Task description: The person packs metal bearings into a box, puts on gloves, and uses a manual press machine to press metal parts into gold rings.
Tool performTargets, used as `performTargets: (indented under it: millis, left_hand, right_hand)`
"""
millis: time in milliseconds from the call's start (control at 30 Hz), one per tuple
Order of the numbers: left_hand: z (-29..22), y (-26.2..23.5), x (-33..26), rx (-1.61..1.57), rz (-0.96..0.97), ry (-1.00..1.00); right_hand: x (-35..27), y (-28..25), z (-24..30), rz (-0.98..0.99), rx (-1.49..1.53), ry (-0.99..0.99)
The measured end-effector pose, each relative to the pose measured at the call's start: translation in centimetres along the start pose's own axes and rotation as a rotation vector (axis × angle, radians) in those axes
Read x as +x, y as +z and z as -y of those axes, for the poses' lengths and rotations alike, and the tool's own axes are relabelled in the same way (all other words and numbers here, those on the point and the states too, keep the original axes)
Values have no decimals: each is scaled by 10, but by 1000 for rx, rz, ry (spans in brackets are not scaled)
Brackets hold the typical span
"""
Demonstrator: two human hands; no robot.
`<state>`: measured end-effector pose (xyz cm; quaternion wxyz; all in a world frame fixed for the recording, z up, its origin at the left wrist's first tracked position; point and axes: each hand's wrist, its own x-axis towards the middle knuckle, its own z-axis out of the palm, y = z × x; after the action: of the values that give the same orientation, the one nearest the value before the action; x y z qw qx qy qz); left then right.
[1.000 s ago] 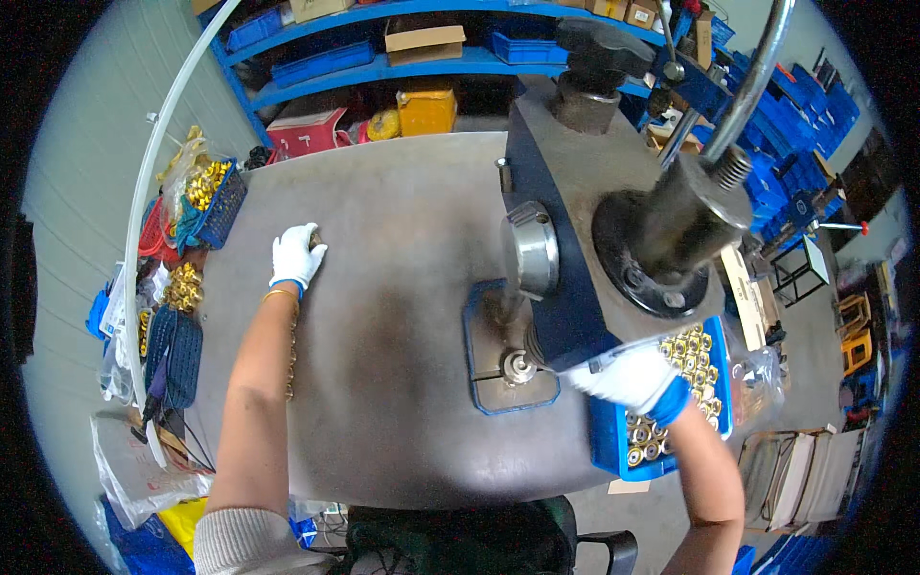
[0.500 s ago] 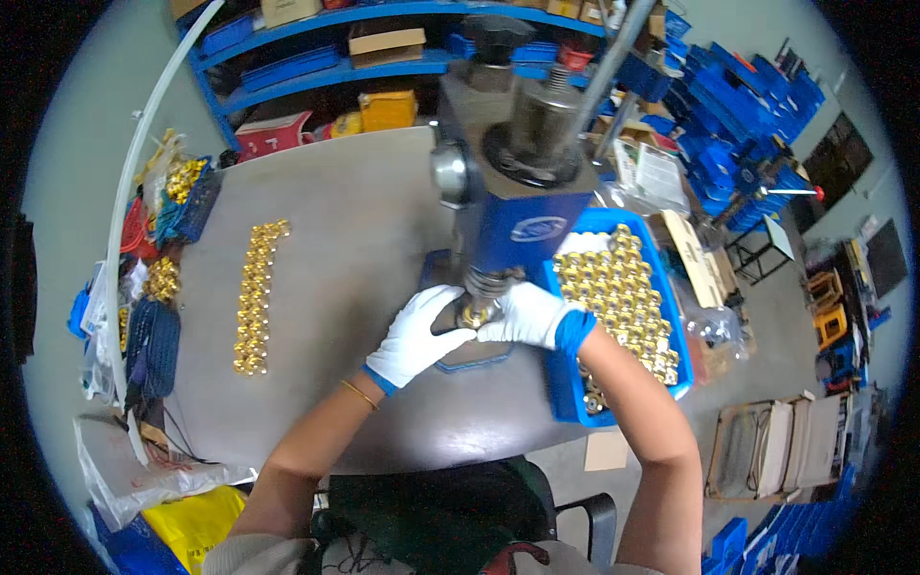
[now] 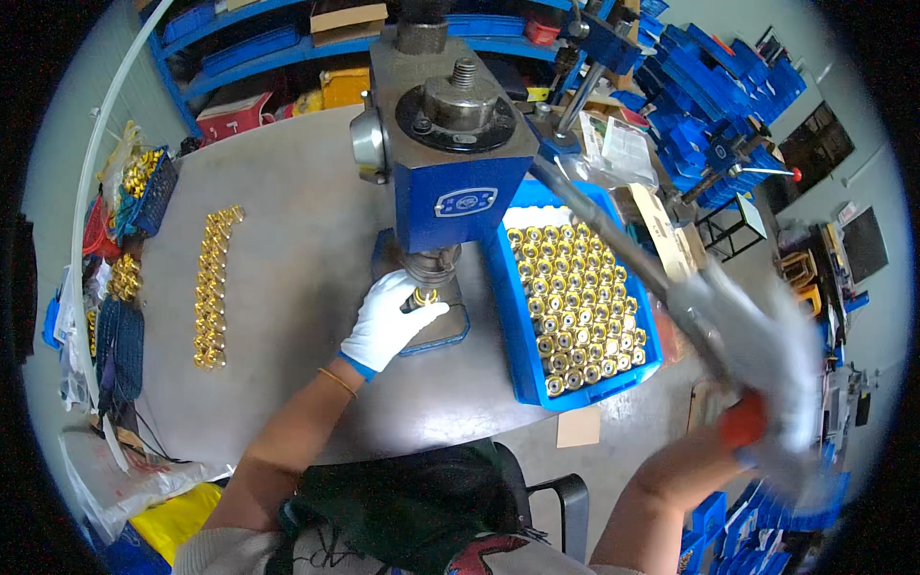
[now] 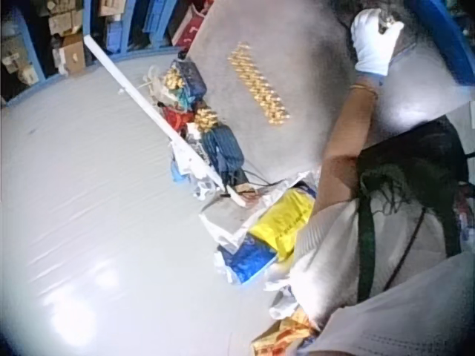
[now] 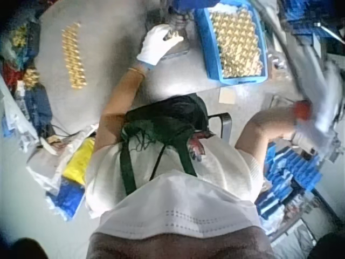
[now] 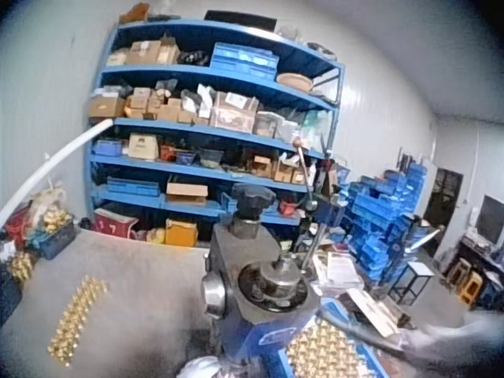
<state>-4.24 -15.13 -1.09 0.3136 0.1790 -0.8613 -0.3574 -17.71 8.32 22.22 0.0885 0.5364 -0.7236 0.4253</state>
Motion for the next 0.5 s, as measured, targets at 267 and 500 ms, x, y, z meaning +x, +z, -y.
performTargets:
  millis: [267, 500]
  left_hand:
    - [15, -10, -6, -50, -12, -64]
    - [3, 1, -14, -80, -43, -84]
  right_hand:
    - [-40, 81, -52, 231, 201, 350]
    - [21, -63, -14, 29, 566, -535]
